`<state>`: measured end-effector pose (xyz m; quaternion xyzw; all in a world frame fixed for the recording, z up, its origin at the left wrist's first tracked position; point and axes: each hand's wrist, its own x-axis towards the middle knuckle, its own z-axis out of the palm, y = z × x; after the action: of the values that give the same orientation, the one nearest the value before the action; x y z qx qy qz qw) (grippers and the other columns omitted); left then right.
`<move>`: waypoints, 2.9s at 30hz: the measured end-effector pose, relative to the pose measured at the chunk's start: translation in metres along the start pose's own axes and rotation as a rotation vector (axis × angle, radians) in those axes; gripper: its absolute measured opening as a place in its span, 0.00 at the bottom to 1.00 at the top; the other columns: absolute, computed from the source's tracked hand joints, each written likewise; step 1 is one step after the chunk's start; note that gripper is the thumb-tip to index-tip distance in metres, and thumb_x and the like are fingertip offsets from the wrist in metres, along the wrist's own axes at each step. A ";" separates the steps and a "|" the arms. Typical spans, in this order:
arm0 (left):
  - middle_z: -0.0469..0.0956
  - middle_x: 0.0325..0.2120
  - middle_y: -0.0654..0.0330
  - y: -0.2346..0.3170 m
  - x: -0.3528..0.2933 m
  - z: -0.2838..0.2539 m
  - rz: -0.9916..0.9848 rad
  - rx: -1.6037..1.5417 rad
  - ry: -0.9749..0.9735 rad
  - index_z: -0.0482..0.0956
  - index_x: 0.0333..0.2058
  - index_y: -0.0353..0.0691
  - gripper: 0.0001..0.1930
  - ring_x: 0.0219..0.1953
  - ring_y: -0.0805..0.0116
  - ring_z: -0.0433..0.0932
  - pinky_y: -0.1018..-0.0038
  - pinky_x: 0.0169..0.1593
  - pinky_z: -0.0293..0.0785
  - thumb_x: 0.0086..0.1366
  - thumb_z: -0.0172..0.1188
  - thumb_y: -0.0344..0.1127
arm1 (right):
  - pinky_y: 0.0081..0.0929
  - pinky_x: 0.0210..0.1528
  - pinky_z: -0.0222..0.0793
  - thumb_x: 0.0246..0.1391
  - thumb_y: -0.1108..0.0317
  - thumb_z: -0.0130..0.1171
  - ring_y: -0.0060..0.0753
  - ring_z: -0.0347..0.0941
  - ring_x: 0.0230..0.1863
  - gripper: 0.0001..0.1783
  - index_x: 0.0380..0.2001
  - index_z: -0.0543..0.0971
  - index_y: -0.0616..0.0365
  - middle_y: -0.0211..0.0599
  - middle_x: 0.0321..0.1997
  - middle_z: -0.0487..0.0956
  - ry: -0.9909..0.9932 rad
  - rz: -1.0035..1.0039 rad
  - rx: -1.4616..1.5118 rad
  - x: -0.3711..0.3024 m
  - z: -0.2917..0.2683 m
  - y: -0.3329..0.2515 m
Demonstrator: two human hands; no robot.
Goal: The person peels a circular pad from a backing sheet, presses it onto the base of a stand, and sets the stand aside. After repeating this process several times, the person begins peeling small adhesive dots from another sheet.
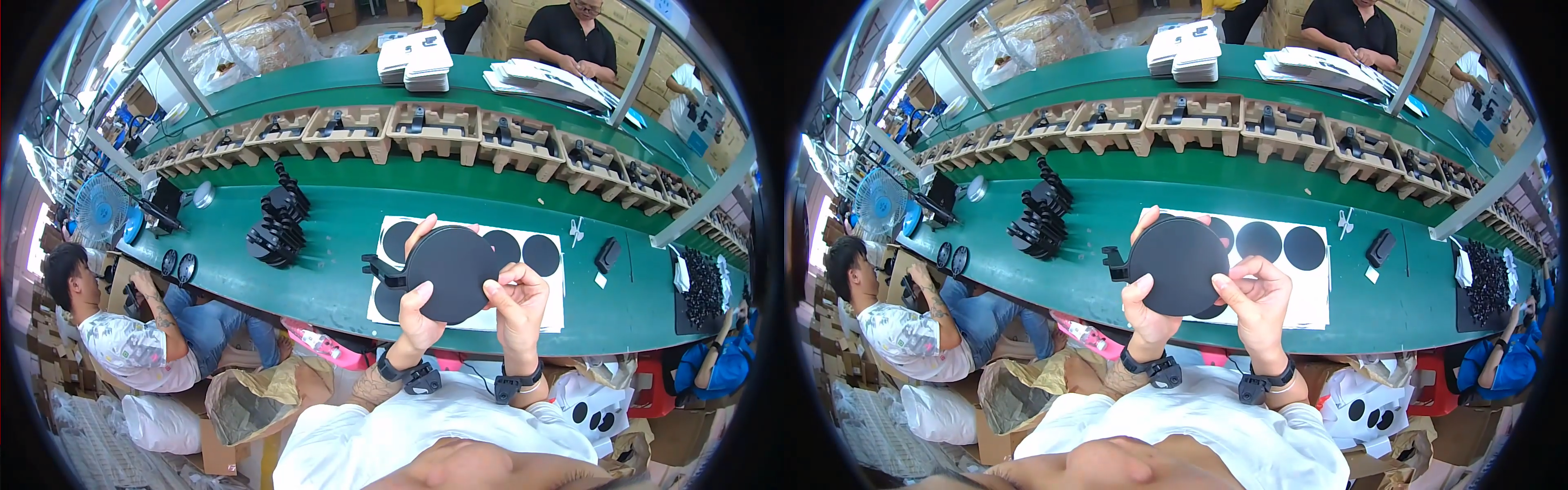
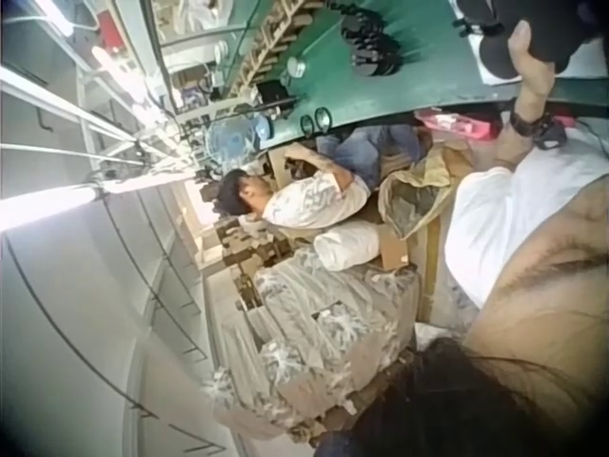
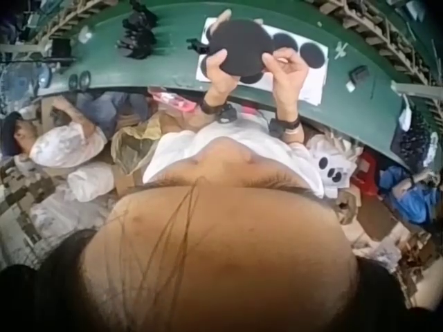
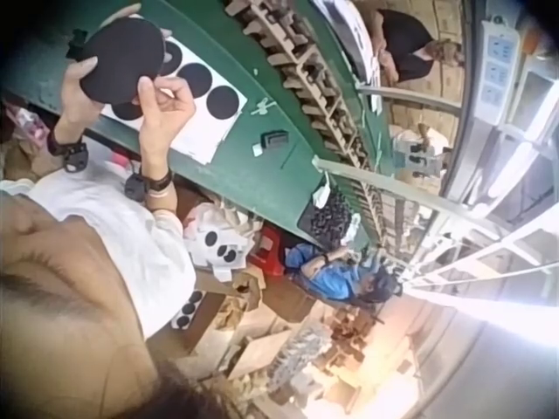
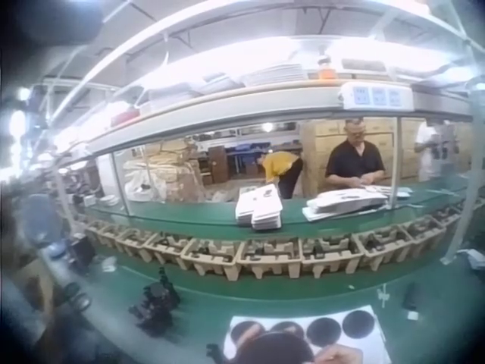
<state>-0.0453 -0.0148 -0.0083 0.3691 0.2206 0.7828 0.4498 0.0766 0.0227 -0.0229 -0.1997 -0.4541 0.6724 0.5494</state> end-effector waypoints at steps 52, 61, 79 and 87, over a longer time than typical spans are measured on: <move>0.55 0.60 0.52 0.174 0.017 -0.380 -0.225 1.734 -0.016 0.57 0.60 0.37 0.54 0.59 0.55 0.59 0.66 0.61 0.57 0.30 0.75 0.30 | 0.42 0.39 0.74 0.45 0.77 0.56 0.57 0.76 0.36 0.05 0.27 0.77 0.67 0.55 0.30 0.79 0.244 -0.247 -1.684 0.366 -0.076 0.068; 0.60 0.56 0.50 0.165 0.022 -0.416 -0.250 1.746 0.012 0.62 0.56 0.37 0.52 0.59 0.53 0.58 0.62 0.60 0.59 0.26 0.76 0.30 | 0.57 0.56 0.61 0.52 0.60 0.56 0.57 0.58 0.62 0.15 0.36 0.81 0.61 0.58 0.58 0.66 0.046 -0.340 -1.926 0.320 -0.108 0.131; 0.67 0.46 0.57 0.001 -0.040 -0.136 0.059 0.560 0.469 0.52 0.63 0.41 0.47 0.43 0.64 0.71 0.71 0.48 0.70 0.48 0.68 0.46 | 0.42 0.57 0.63 0.38 0.81 0.54 0.50 0.58 0.61 0.16 0.35 0.76 0.59 0.41 0.49 0.69 -0.567 -0.334 -1.325 0.025 -0.065 0.134; 0.66 0.46 0.58 -0.062 -0.050 -0.140 -0.045 0.698 0.319 0.51 0.64 0.43 0.48 0.44 0.69 0.69 0.76 0.47 0.69 0.46 0.70 0.31 | 0.39 0.57 0.62 0.38 0.83 0.50 0.48 0.61 0.58 0.13 0.31 0.74 0.61 0.42 0.42 0.70 -0.538 -0.394 -1.346 0.033 -0.055 0.131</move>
<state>-0.1039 -0.0288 -0.1573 0.3684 0.5492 0.6982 0.2742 0.0352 0.0770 -0.1521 -0.2363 -0.9131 0.1642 0.2888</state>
